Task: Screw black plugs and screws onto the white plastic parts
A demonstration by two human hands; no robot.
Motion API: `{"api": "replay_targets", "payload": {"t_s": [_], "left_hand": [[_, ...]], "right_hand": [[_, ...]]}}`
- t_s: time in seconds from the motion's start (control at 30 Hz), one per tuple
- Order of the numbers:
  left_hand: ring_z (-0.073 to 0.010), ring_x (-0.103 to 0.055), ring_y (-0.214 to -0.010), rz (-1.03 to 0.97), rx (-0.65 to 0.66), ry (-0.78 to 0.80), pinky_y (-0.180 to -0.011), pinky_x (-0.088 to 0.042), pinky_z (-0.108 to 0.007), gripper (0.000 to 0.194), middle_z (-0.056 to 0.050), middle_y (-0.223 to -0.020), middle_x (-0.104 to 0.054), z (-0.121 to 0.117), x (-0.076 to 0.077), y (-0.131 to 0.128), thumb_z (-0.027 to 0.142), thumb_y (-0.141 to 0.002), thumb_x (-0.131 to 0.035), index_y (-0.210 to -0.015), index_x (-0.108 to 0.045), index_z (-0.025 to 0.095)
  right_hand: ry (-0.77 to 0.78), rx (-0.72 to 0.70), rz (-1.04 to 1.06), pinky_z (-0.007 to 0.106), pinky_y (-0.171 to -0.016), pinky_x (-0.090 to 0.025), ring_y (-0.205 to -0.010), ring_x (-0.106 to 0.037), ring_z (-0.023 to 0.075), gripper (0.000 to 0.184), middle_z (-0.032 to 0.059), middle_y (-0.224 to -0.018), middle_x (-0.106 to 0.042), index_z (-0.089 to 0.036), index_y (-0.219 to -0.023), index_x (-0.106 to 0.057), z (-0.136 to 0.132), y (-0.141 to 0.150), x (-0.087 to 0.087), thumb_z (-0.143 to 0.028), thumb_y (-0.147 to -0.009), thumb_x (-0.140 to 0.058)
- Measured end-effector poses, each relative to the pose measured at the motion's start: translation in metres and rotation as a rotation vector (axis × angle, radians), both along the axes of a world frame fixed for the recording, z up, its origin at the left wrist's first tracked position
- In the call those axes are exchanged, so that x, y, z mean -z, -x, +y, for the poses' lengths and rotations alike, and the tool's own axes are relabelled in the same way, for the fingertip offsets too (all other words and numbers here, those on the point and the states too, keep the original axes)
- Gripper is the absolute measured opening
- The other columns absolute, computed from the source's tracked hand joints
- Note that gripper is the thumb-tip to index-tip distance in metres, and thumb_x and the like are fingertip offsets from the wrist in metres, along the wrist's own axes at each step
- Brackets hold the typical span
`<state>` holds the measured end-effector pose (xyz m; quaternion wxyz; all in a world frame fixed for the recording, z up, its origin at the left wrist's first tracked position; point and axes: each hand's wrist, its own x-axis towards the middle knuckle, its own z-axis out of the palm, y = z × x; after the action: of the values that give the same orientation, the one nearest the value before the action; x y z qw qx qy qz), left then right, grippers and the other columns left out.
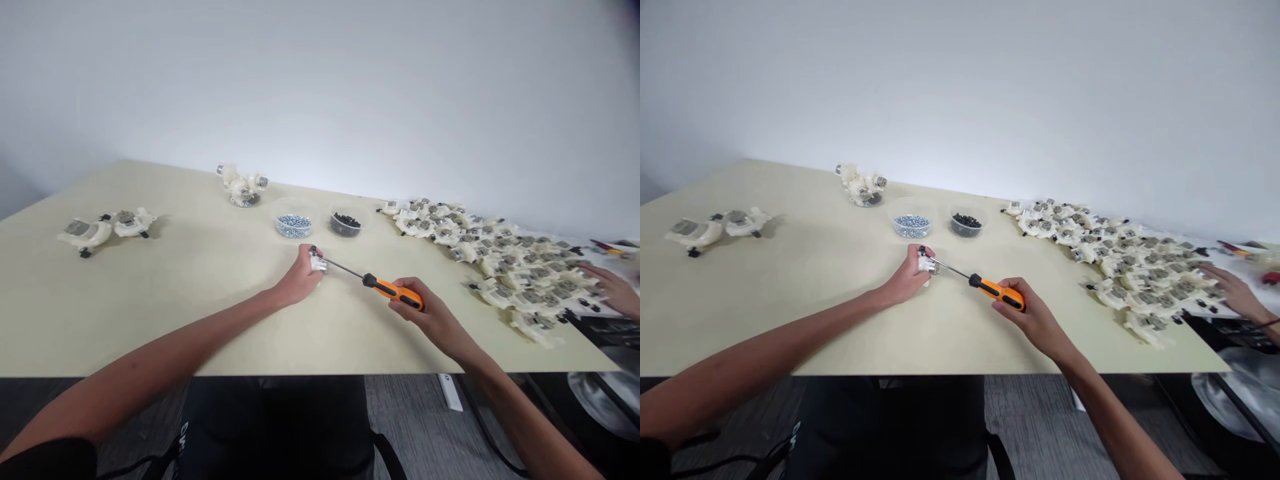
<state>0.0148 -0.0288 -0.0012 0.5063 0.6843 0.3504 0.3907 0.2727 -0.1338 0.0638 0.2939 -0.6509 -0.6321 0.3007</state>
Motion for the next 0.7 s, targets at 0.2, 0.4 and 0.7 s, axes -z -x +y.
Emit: {"api": "replay_targets", "payload": {"t_s": [0.2,0.4,0.7], "left_hand": [[-0.0143,-0.043,-0.082,0.034,0.005,-0.244,-0.075,-0.038,-0.031,0.042,-0.006,-0.103,-0.040,-0.007,0.002,0.006,0.003,-0.074,-0.045,-0.109,-0.030,0.021],[-0.0141,-0.041,-0.080,0.092,0.033,-0.281,-0.074,-0.038,-0.032,0.040,-0.005,-0.102,-0.039,-0.009,0.001,0.003,0.004,-0.075,-0.045,-0.109,-0.031,0.021],[-0.0150,-0.041,-0.082,0.070,-0.018,-0.246,-0.074,-0.037,-0.031,0.041,-0.006,-0.103,-0.040,-0.010,-0.003,0.004,0.003,-0.073,-0.045,-0.108,-0.032,0.021]], "right_hand": [[0.132,0.018,0.144,0.025,-0.046,-0.024,-0.046,-0.032,0.0087,0.030,-0.0044,-0.054,-0.042,-0.018,-0.084,-0.057,0.001,0.000,0.003,-0.049,-0.084,-0.059],[0.219,0.026,0.350,0.024,-0.049,-0.029,-0.050,-0.037,0.0092,0.029,-0.0032,-0.064,-0.046,-0.019,-0.089,-0.052,0.009,-0.004,0.017,-0.048,-0.087,-0.054],[-0.109,-0.088,-0.237,0.029,-0.058,-0.036,-0.061,-0.051,0.0154,0.030,0.0027,-0.074,-0.060,-0.021,-0.091,-0.064,0.000,-0.006,0.012,-0.049,-0.084,-0.058]]}}
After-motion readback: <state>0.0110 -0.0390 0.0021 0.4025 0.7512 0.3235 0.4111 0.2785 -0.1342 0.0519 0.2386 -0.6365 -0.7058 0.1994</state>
